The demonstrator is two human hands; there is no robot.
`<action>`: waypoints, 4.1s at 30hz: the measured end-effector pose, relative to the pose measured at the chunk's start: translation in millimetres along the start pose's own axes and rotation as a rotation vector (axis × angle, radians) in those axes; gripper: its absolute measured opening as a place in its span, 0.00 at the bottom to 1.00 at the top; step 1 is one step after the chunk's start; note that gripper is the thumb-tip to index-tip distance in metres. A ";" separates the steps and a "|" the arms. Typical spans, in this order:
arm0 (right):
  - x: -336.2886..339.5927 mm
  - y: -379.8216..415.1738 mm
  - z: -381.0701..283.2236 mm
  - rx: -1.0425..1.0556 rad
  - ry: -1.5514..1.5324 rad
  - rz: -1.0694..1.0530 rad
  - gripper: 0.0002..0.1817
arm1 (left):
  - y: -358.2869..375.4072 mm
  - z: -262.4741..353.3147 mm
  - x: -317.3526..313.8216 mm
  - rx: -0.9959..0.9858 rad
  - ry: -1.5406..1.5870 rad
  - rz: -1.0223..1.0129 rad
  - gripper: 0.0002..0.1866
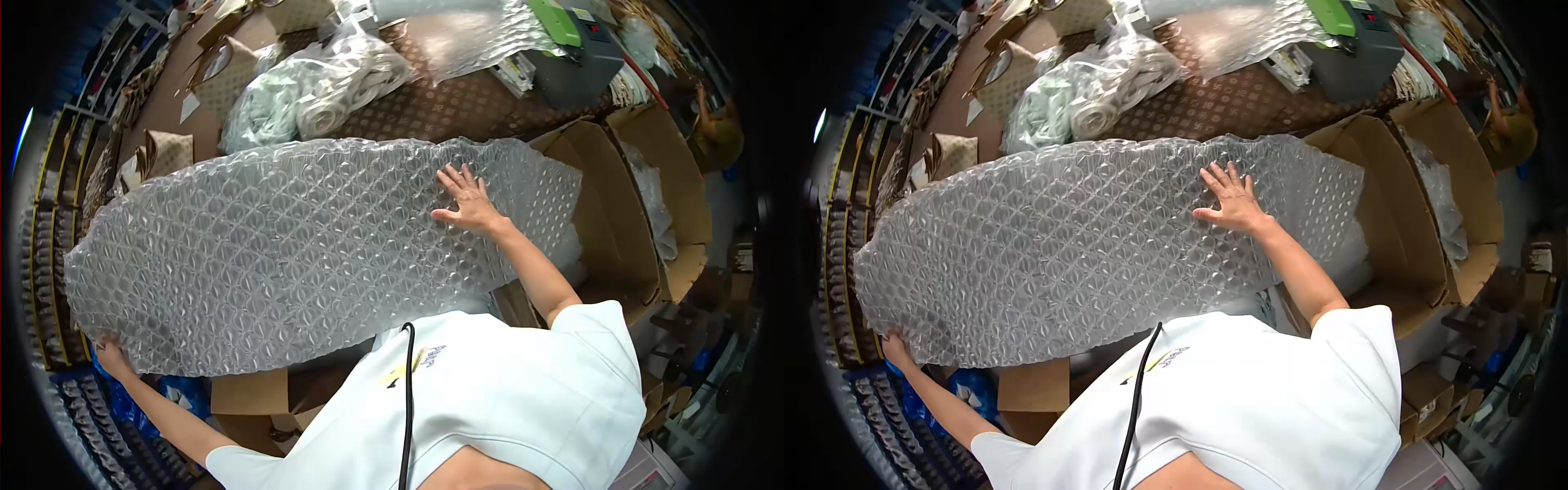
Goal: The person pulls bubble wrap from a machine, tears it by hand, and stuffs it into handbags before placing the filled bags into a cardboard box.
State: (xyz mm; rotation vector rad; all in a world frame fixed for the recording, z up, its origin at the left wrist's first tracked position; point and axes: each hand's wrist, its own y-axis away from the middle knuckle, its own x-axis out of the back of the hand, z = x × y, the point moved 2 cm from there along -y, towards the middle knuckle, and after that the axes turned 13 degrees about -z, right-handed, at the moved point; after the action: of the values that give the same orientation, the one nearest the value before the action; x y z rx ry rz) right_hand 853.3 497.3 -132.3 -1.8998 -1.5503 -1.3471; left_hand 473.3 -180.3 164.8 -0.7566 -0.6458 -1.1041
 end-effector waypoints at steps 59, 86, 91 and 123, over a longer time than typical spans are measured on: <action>192.6 7.6 187.8 -0.097 0.204 -0.009 0.61 | 205.8 401.0 -266.4 -0.662 -0.208 -0.160 0.19; 212.5 -434.6 34.7 -0.089 -1.542 0.608 0.15 | 211.0 -13.6 -529.9 0.809 1.128 -1.306 0.47; 234.8 -414.1 -8.5 -0.325 -1.090 0.910 0.33 | 157.1 -3.9 -519.6 0.756 1.371 -1.031 0.25; 94.4 -348.3 -61.8 0.041 -1.155 -0.131 0.43 | 89.6 275.5 -479.8 -0.641 -0.300 -0.776 0.61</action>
State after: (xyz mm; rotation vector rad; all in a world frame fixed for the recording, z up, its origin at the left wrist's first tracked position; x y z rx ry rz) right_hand 510.2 625.1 -125.1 -2.7628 -2.1225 -0.1118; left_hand 379.5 322.0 -65.5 -1.2893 -0.8842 -1.9826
